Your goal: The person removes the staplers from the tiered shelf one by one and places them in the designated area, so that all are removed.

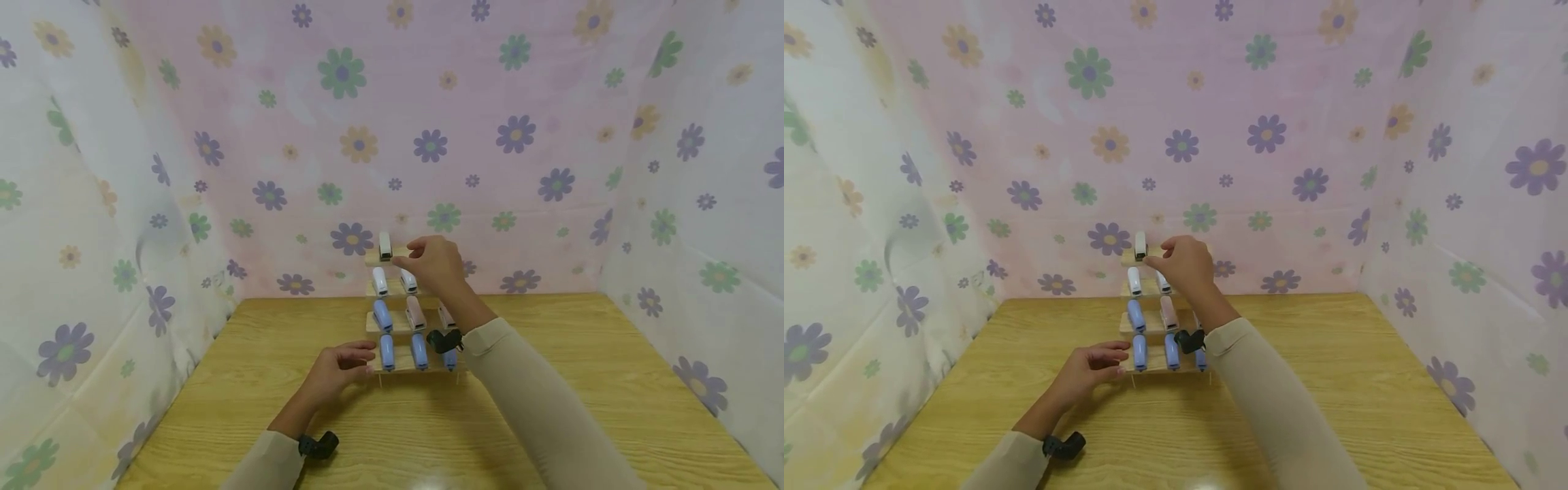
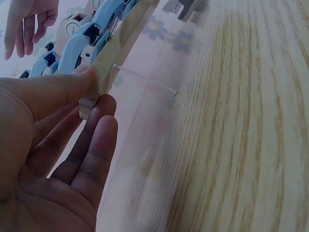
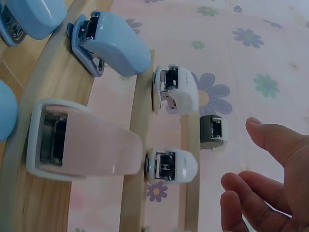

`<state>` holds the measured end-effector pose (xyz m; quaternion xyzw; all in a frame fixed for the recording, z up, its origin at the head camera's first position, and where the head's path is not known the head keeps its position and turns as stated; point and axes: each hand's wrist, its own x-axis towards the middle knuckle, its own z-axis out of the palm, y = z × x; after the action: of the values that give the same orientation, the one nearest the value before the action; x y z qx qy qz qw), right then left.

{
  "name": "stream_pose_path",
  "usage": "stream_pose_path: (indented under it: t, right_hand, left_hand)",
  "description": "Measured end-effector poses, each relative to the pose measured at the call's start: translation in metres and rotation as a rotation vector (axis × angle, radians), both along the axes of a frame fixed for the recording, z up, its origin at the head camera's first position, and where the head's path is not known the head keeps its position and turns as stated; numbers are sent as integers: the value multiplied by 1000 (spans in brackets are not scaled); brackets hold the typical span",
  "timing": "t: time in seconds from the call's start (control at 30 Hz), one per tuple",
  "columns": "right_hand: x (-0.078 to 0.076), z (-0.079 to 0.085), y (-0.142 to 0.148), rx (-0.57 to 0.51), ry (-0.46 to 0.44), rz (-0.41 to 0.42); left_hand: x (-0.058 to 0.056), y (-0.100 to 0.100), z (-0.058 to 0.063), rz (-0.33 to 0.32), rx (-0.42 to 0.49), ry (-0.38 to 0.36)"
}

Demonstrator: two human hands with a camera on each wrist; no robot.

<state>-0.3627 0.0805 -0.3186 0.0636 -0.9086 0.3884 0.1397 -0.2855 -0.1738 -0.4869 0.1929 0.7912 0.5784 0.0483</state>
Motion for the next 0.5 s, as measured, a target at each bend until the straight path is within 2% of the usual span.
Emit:
stream_pose_path:
  t: [0.27,0.5]
  right_hand:
    - [-9,-7,-15,-19,19,-19]
    - [-18,-7,-30,89,44,-54]
  left_hand:
    - [0,1,-2,0,6,-7]
    - [1,1,-1,1,34,-30]
